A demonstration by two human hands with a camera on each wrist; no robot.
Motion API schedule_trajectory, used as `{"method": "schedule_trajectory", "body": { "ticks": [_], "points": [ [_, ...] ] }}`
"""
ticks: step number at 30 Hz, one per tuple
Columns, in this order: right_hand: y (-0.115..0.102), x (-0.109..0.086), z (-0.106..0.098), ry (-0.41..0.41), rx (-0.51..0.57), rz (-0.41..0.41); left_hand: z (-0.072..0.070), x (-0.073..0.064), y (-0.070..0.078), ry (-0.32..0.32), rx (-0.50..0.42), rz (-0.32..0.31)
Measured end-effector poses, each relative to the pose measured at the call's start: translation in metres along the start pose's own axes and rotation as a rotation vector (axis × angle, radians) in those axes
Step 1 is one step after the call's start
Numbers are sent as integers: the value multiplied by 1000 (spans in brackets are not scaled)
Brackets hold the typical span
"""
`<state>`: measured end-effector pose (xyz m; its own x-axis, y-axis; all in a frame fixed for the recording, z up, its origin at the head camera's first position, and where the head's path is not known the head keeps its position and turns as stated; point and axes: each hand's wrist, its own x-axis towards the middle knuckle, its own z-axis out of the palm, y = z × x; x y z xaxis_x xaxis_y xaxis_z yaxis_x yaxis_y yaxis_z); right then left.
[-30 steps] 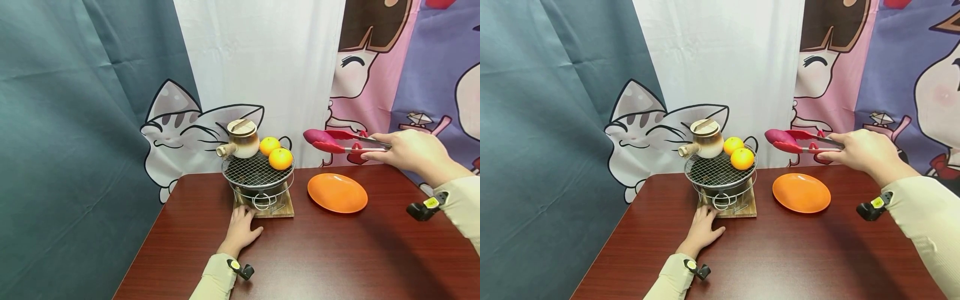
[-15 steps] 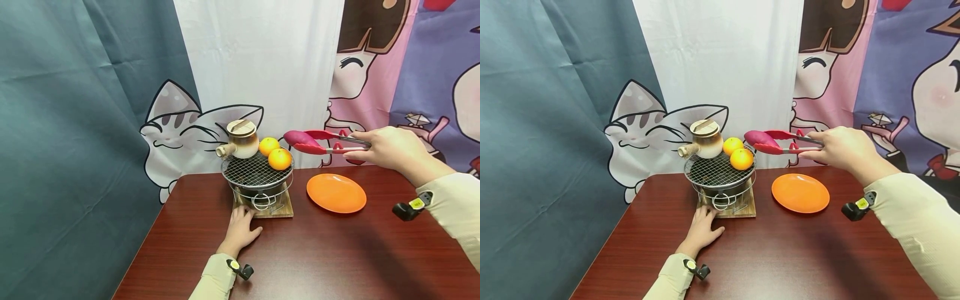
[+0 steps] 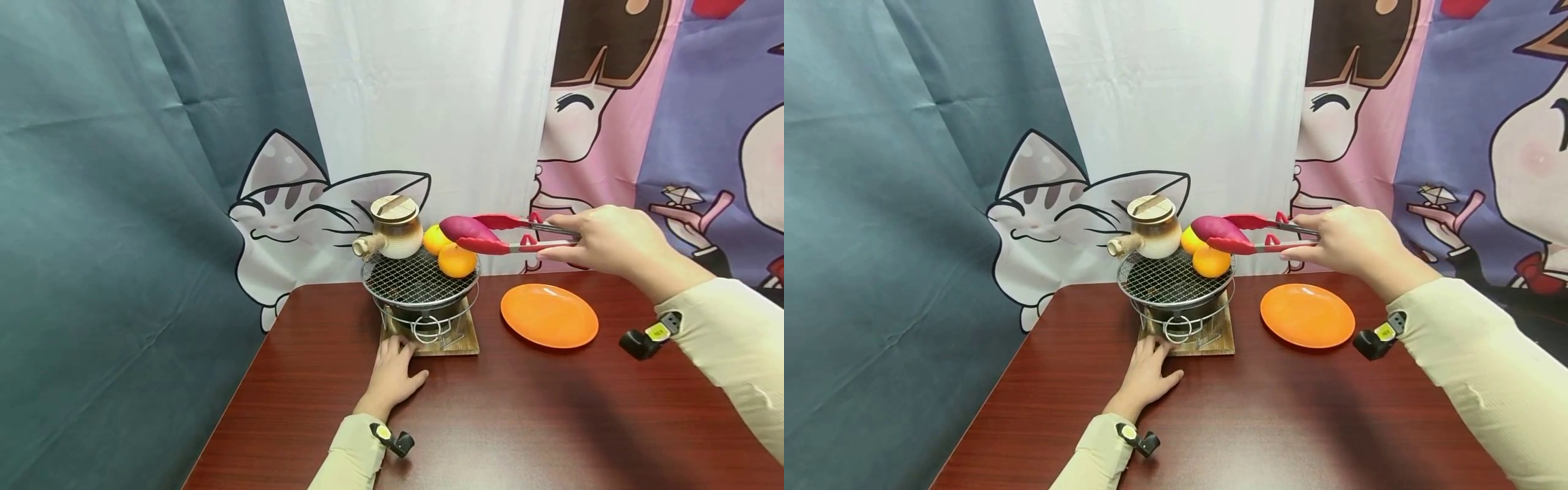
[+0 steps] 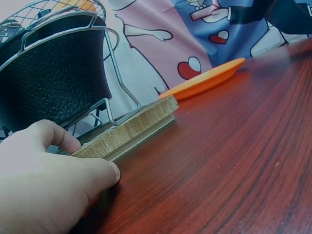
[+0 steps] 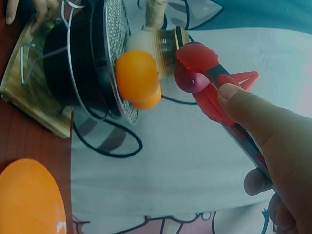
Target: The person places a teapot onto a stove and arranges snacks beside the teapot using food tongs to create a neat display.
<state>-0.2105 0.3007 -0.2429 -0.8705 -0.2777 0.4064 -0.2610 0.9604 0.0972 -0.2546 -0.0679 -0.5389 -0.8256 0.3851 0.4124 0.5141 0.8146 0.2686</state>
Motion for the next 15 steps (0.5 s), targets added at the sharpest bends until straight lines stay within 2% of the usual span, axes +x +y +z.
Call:
{"method": "schedule_trajectory", "body": {
  "ticks": [4, 15],
  "points": [
    [-8, 4, 2, 18, 0, -18, 0, 0, 0, 0, -1, 2],
    [-29, 10, 10, -7, 21, -57, -1, 0, 0, -7, -9, -4]
  ]
}}
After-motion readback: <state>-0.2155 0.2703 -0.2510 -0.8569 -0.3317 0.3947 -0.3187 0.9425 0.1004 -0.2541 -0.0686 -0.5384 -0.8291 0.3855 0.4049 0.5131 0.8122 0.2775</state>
